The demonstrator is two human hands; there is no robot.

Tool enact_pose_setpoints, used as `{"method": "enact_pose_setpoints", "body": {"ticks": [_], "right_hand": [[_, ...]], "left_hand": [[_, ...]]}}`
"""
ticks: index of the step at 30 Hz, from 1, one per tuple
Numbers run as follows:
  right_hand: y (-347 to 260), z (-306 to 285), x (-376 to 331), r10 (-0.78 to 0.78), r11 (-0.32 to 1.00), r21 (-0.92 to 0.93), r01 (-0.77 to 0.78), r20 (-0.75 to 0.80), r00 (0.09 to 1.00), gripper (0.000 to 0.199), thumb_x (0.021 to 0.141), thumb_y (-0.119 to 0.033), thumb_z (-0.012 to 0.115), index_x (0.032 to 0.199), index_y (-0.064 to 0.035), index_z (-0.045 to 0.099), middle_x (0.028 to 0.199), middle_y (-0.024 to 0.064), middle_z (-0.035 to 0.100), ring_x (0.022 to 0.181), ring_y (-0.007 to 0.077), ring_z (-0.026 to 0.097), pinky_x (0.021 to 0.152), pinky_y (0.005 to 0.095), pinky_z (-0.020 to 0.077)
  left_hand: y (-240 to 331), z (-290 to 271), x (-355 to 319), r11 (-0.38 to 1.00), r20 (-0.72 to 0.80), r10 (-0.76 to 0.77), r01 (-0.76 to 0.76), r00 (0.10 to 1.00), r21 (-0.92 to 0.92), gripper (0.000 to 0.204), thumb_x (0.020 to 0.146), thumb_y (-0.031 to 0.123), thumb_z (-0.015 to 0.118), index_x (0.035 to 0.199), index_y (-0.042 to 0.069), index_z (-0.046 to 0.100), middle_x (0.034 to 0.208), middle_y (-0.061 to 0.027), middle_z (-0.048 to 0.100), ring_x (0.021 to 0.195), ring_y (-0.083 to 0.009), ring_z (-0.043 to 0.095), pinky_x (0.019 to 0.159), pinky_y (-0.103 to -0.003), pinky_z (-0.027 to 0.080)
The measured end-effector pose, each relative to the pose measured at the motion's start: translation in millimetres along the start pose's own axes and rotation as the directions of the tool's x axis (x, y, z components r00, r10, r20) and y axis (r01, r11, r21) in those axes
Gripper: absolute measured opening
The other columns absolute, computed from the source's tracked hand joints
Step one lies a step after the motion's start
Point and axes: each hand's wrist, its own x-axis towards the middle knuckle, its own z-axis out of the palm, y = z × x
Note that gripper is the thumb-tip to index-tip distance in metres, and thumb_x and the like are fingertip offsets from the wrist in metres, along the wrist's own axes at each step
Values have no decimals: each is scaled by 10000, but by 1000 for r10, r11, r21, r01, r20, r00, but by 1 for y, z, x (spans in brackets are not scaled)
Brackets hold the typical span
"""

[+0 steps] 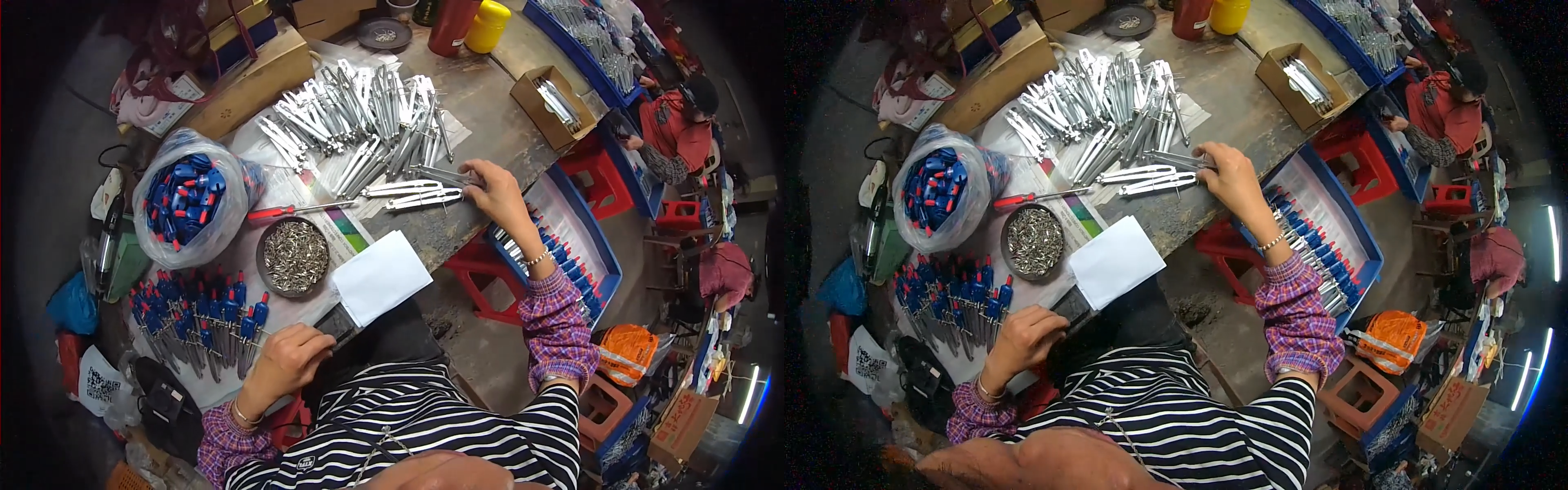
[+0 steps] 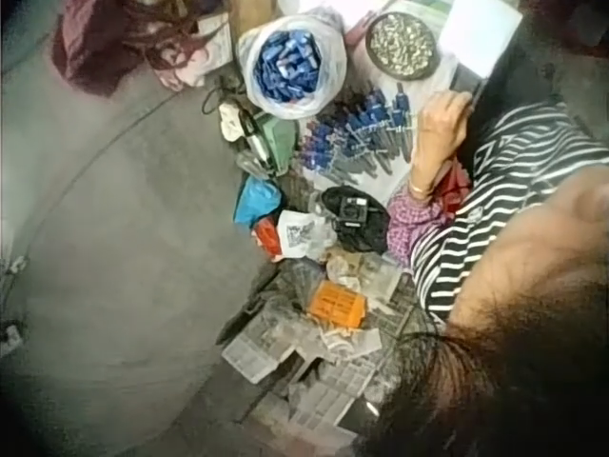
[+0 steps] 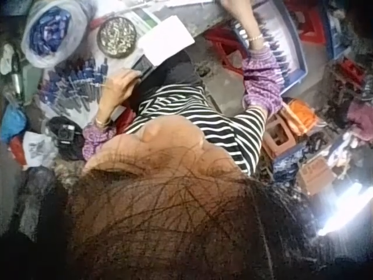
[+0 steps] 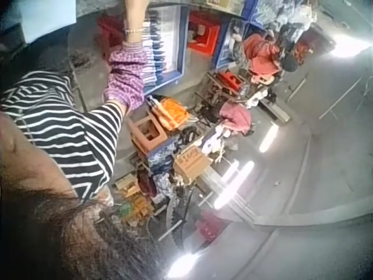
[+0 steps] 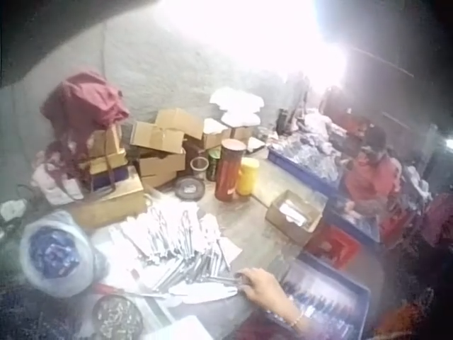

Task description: Assembling small metal and plastic components into completed units at a workbench.

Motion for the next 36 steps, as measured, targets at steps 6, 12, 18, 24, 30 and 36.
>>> {"method": "enact_pose_setpoints", "body": {"ticks": [6, 12, 18, 24, 30, 36], "right_hand": [[7, -3, -7, 117, 949, 300, -95, -55, 992, 311, 708, 29, 629, 1011, -38, 603, 694, 4, 519, 620, 67, 507, 583, 217, 435], [-3, -34, -16, 271, 878, 439, -191, -126, 954, 285, 760, 28, 609, 1040, -25, 613, 764, 29, 603, 673, 71, 578, 596, 199, 454], [-43, -45, -49, 269, 817, 564, -119, -190, 944, 253, 768, 34, 624, 1013, -28, 634, 738, 9, 587, 678, 82, 569, 606, 193, 439], [-115, -22, -81, -65, 827, 562, 19, 61, 996, 179, 682, 87, 663, 832, -7, 681, 747, 68, 623, 651, 126, 600, 567, 213, 449], [-135, 14, -91, -236, 716, 682, 150, 34, 971, 261, 655, 153, 643, 865, 5, 686, 783, 95, 641, 689, 158, 651, 590, 225, 509], [-139, 22, -94, -198, 756, 649, 85, 103, 975, 232, 662, 120, 658, 860, 4, 684, 761, 92, 637, 712, 164, 655, 613, 230, 512]], "left_hand": [[4, 0, -3, 1000, -13, 7, -6, 1000, 14, 215, 662, 29, 702, 864, 33, 626, 763, -96, 605, 691, -267, 588, 587, -348, 467], [5, -1, -6, 1000, -24, 17, -16, 1000, 2, 221, 657, 17, 690, 869, 36, 630, 782, -97, 618, 701, -269, 600, 599, -349, 472], [1, -9, 2, 957, -12, -147, 139, 989, -253, 190, 750, 4, 639, 940, 7, 638, 820, -108, 639, 742, -230, 625, 647, -286, 481], [-16, -10, 20, 568, 118, -427, 367, 897, -736, 236, 918, 63, 481, 1087, -60, 591, 946, -90, 644, 847, -140, 610, 744, -248, 481], [-18, 5, 44, 525, 257, -287, 376, 923, -764, 279, 949, 148, 479, 1102, -48, 603, 954, -89, 662, 895, -127, 611, 764, -235, 471], [-8, 16, 46, 430, 404, -166, 435, 899, -791, 263, 917, 152, 551, 1092, -33, 615, 889, -82, 668, 832, -118, 623, 750, -236, 476]]}}
